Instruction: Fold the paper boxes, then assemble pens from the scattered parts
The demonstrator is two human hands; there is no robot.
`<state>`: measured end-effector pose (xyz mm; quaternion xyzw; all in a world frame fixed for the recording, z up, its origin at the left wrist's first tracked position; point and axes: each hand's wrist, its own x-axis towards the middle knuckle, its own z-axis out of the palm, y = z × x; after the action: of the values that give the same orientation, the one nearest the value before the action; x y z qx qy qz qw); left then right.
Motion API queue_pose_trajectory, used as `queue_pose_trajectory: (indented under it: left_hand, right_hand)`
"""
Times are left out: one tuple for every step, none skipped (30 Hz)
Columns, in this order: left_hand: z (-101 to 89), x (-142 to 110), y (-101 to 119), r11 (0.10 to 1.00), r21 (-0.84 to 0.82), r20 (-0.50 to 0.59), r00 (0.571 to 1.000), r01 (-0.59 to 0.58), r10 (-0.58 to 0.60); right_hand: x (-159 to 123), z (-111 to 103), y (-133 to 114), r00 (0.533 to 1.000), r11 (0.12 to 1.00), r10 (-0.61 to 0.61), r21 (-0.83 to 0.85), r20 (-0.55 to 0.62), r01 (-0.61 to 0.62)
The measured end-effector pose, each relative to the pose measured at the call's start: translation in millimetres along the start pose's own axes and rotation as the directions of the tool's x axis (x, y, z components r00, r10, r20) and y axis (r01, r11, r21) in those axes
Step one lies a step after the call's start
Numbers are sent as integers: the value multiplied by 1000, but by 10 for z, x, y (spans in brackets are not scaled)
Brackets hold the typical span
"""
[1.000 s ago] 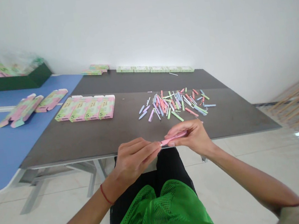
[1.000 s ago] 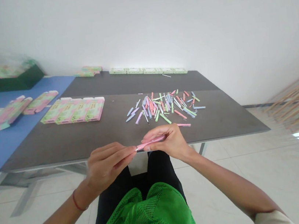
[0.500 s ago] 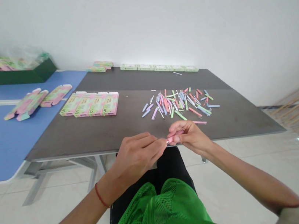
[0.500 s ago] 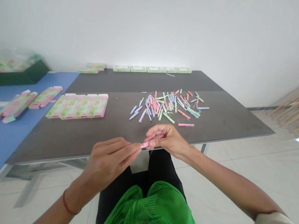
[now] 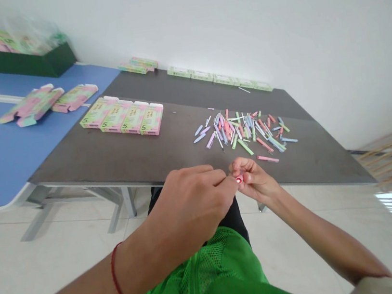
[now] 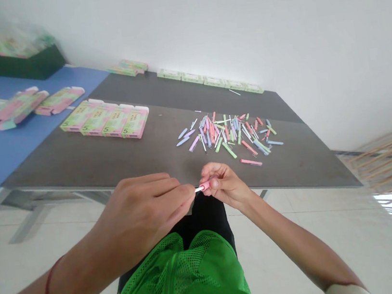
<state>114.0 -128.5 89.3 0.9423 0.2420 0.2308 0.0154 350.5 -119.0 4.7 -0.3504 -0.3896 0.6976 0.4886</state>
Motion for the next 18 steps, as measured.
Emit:
queue_pose_trajectory:
  left_hand:
    - [-8,-3,-9,1000,2,-1,1000,-2,2]
    - [-17,-2,-18,1000,5,-3,1000,-6,6]
    - [-26,4,-26,1000,7,-2,1000,-13,13]
    - [-35,16,-35,1000,8,7,1000,-19,19]
    - [-45,32,-44,1000,8,26,999,-21,21]
    - [-55,52,-54,1000,6,55,998,-23,23]
    - [-64,76,-64,1000,5,90,996,-26,25]
    - [-72,103,-75,1000,3,127,991,-28,27]
    - [-79,132,-86,1000,2,163,986,-30,29]
    - [-86,161,-98,999,3,191,981,-32,30]
    - [-91,190,-109,999,4,208,977,-38,36]
    - [-96,217,-119,999,6,215,975,-50,48]
    - [-100,242,-127,998,9,213,975,-66,63]
    - [-103,264,-134,996,13,205,976,-85,80]
    - [-103,282,-138,994,19,189,977,-104,99]
    - [-101,295,-141,992,26,170,979,-122,116]
    - [-94,303,-141,990,35,154,980,-134,127]
    - [-82,304,-142,989,45,141,981,-142,135]
  right_hand:
    - [10,-6,16,1000,1000,2,4,-3,-2]
    - [19,-9,30,1000,1000,3,8,-11,-3]
    - [26,-11,41,1000,1000,3,9,-22,-3]
    - [32,-10,50,999,1000,4,7,-35,-4]
    - [35,-6,56,999,1000,8,1,-47,-8]
    - [38,1,60,998,1000,15,-6,-55,-15]
    - [39,8,63,998,1000,25,-13,-56,-26]
    - [40,14,66,998,999,35,-21,-51,-36]
    - [41,19,71,998,999,42,-29,-43,-43]
    - [44,20,78,998,998,44,-37,-33,-46]
    - [48,18,89,999,998,43,-44,-23,-44]
    - [54,11,103,999,998,41,-51,-15,-42]
    - [61,0,119,999,998,40,-57,-7,-41]
    - [68,-12,136,999,997,41,-61,0,-41]
    - [76,-24,152,999,997,41,-65,7,-40]
    - [83,-34,165,999,997,38,-71,14,-37]
    - [88,-40,174,999,997,32,-76,20,-31]
    - [90,-41,178,999,997,23,-79,26,-21]
